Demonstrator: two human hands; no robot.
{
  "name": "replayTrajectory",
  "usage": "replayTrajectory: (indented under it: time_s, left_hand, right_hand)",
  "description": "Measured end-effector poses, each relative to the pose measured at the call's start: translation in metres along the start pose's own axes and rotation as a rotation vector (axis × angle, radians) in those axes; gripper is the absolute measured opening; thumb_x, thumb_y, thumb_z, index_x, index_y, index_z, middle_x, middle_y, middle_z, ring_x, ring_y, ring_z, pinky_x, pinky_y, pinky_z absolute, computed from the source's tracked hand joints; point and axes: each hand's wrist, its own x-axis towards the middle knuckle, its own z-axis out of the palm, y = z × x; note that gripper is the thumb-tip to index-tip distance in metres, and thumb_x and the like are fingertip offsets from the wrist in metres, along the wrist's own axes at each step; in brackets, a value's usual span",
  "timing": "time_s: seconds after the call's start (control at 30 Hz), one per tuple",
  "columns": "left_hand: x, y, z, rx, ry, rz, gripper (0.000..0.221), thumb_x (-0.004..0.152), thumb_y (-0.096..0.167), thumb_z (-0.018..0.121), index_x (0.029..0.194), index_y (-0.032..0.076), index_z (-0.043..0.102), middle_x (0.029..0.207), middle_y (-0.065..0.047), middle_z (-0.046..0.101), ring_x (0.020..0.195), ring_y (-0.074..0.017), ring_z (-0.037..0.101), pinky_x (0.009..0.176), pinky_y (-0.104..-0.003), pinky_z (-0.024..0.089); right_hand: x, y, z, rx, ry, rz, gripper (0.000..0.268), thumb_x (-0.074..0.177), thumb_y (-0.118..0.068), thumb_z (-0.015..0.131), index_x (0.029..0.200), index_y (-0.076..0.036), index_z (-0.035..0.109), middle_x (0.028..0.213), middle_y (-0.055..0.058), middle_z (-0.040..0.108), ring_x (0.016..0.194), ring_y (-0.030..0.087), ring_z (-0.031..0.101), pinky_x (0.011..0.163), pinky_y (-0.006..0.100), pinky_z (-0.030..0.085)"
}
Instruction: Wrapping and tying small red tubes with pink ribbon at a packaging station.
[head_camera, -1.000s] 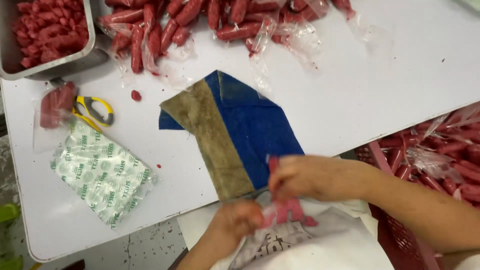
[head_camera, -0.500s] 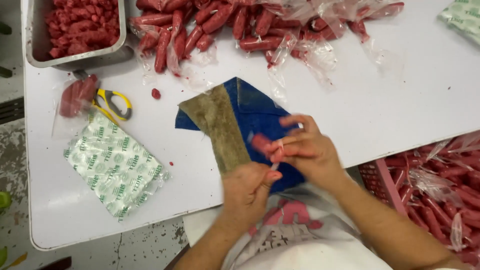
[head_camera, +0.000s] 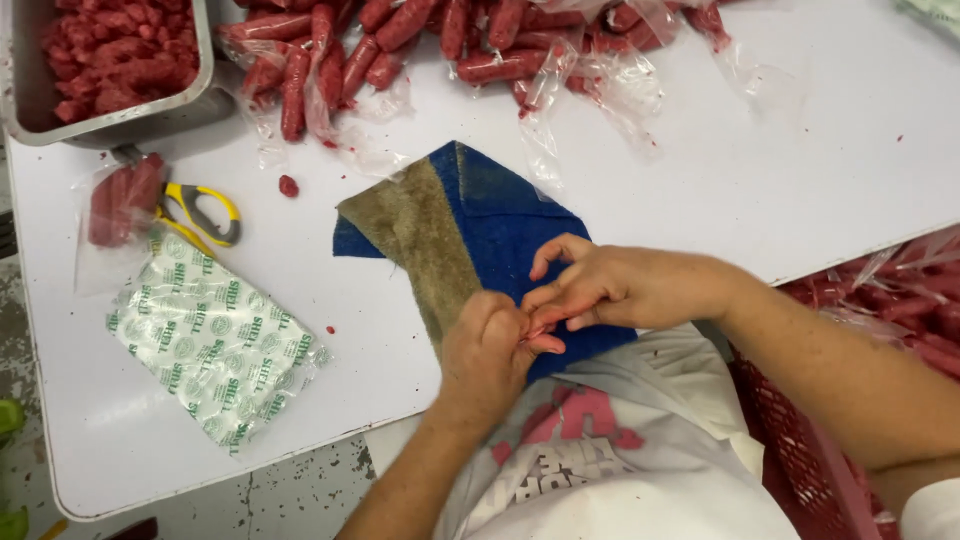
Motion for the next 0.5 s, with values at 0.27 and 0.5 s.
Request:
replayTrajectory:
  time_s: [0.27,0.5]
  left_hand:
    - [-0.015,0.011,0.015,-0.561,0.334,-0.803,0.077,0.07,0.007,0.086,0.139,0.005,0.051,0.112,-0.007,0.065,0.069,-0.0056,0.057,0.063,-0.017,0.048]
    - [0.086,0.008,0.022,-1.173,0.061,-0.691,0.015,0.09,0.012,0.069,0.08,0.005,0.061,0.074,-0.016,0.061,0.041,-0.0092,0.036,0.041,-0.019,0.029]
  right_hand:
    - [-0.002,0.03,0.119,0.425,1.092,0.261,0.028,0.084,-0.004,0.078,0.11,-0.001,0.068,0.103,0.012,0.078,0.092,0.016,0.075,0.088,0.026,0.06]
    - [-0.025,0.012,0.062,-0.391,0.987,0.009,0.025,0.103,-0.019,0.05,0.113,-0.001,0.065,0.105,0.011,0.073,0.089,0.028,0.073,0.082,0.037,0.057]
